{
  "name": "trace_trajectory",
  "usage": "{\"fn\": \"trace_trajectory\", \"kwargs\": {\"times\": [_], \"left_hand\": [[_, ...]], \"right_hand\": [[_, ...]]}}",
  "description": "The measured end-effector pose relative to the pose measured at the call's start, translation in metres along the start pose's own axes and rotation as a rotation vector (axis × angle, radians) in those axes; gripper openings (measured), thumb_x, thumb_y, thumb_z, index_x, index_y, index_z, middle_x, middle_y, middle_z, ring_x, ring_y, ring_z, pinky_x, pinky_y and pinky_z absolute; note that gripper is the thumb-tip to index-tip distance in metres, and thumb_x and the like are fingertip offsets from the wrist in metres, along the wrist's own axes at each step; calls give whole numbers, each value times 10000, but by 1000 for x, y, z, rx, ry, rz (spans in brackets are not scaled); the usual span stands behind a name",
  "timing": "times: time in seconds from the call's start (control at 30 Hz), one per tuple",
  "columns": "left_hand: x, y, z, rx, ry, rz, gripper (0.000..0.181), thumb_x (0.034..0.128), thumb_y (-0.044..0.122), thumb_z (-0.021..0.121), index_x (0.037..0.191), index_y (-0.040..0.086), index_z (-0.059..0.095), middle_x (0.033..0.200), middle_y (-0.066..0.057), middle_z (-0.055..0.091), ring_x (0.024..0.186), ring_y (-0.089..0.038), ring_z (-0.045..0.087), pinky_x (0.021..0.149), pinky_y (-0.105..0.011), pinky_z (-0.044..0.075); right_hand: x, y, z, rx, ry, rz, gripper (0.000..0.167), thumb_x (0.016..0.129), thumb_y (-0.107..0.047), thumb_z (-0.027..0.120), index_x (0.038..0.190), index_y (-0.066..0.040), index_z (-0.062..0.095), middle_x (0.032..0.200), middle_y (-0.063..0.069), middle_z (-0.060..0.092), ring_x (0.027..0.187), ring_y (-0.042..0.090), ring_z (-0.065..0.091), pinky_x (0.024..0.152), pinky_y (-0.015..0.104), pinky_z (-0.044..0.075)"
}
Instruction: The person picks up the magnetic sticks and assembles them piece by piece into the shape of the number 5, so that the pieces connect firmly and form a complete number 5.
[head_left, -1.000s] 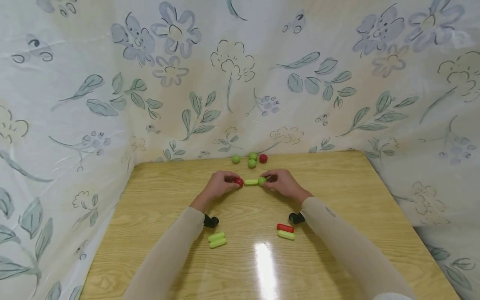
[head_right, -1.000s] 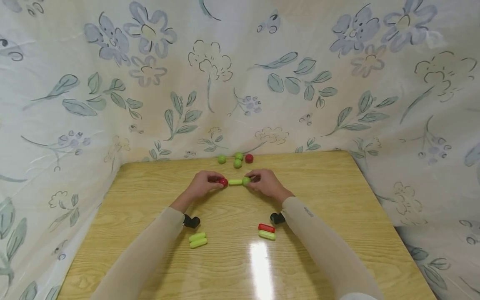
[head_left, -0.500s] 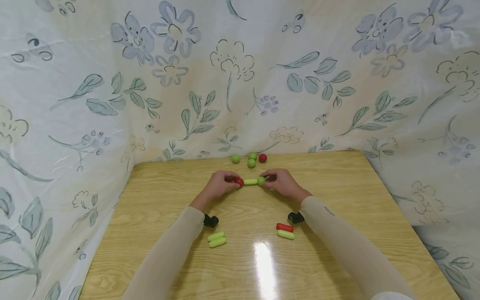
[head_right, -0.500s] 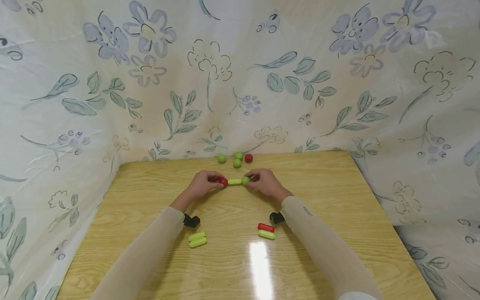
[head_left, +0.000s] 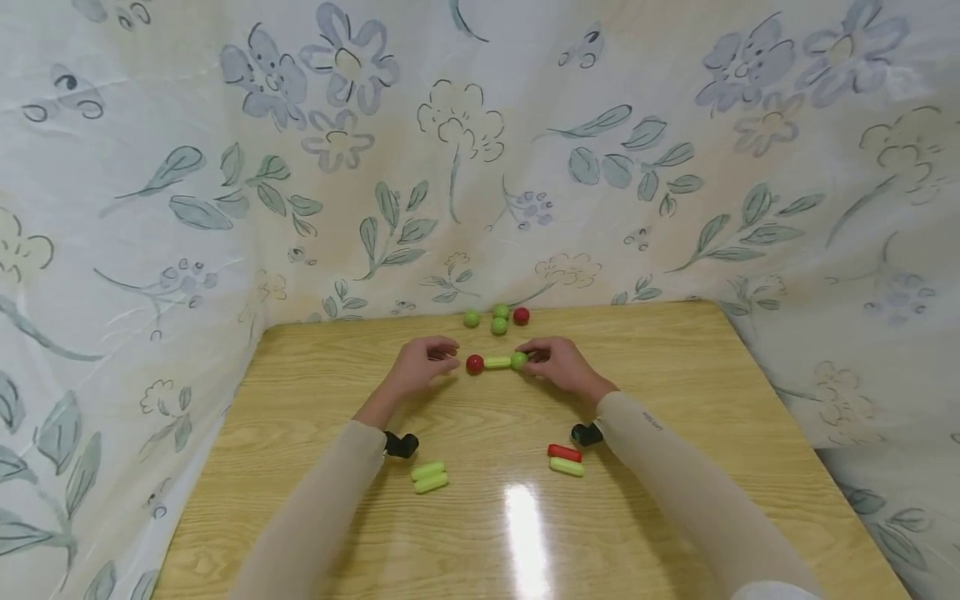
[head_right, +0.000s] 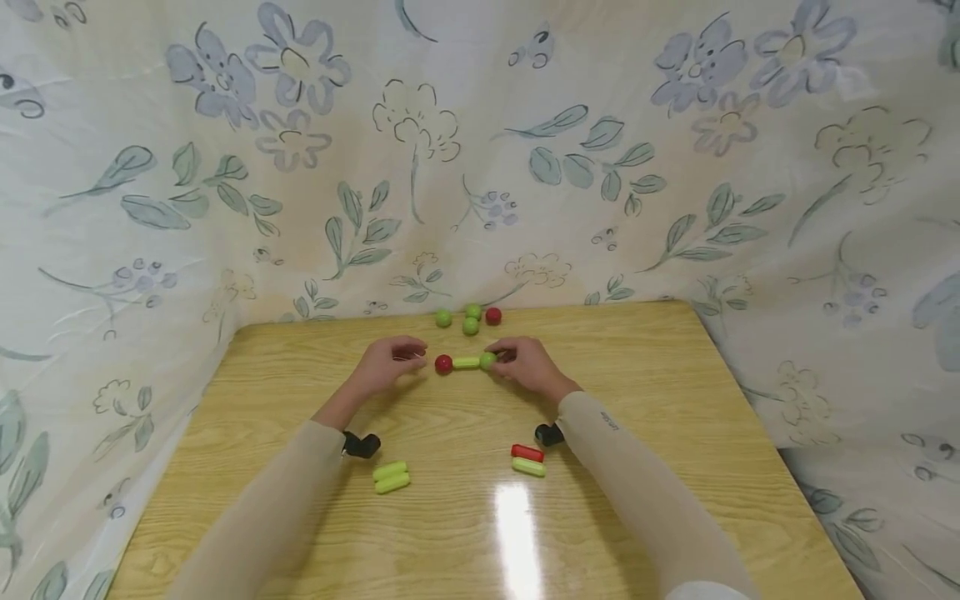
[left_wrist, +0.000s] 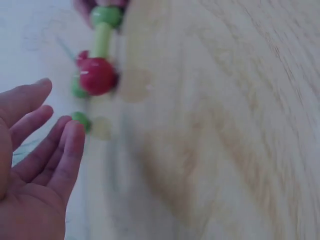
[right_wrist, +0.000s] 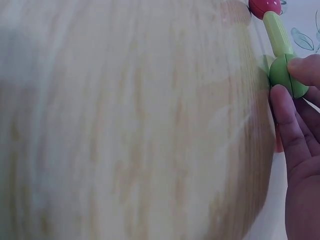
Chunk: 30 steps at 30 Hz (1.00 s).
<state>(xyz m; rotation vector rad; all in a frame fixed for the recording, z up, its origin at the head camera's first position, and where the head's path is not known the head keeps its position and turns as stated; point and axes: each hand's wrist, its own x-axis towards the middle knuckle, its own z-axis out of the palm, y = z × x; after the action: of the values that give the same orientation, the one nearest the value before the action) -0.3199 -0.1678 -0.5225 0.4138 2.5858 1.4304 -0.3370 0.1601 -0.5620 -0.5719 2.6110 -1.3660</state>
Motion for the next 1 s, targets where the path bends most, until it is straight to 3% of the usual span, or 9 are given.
{"fn": "trace_trajectory", "kwargs": {"times": [0.17, 0.3, 0.43, 0.57, 0.77, 1.0], "left_hand": [[-28, 11, -22, 20, 0, 28, 330, 1022, 136, 783, 1313, -14, 744, 1233, -121, 755, 1098, -272, 710, 988, -457, 575], [-58, 12, -35, 32, -73, 77, 294, 1025, 97, 764, 1299, -12, 752, 1238, -172, 750, 1082, -250, 715, 979, -445, 582], [-90, 3, -41, 12, -156, 110, 303, 1032, 58, 744, 1318, -40, 732, 1259, -230, 728, 1080, -245, 712, 957, -396, 594], [-115, -12, -42, -30, -193, 92, 341, 1027, 71, 758, 1340, -56, 714, 1276, -229, 717, 1107, -283, 700, 950, -341, 590], [-135, -28, -39, -66, -199, 81, 339, 1003, 44, 779, 1325, -46, 725, 1243, -196, 733, 1086, -317, 704, 925, -312, 584], [-147, -21, -26, -20, -310, 74, 323, 968, 69, 825, 1279, 5, 764, 1128, -103, 753, 965, -169, 679, 846, -298, 577]], "right_hand": [[-1, 1, 2, -3, 0, -6, 323, 978, -153, 832, 1296, -104, 792, 1151, 45, 764, 980, 188, 721, 774, 320, 596], [-2, 2, 3, -11, 1, -3, 317, 980, -155, 830, 1291, -109, 794, 1156, 39, 761, 977, 180, 719, 780, 324, 600], [-2, 1, 2, -16, 0, -10, 321, 981, -162, 835, 1294, -108, 792, 1161, 39, 762, 984, 184, 715, 824, 346, 600], [-1, -1, 2, -20, -3, -19, 323, 976, -161, 843, 1290, -107, 793, 1172, 37, 761, 996, 186, 713, 869, 364, 596], [0, -4, 0, -8, -4, -21, 323, 976, -156, 845, 1288, -94, 793, 1190, 50, 761, 1012, 197, 712, 893, 381, 596], [-1, -4, 0, -1, -3, -16, 323, 982, -157, 839, 1295, -99, 791, 1197, 50, 755, 1017, 203, 705, 880, 374, 595]]}}
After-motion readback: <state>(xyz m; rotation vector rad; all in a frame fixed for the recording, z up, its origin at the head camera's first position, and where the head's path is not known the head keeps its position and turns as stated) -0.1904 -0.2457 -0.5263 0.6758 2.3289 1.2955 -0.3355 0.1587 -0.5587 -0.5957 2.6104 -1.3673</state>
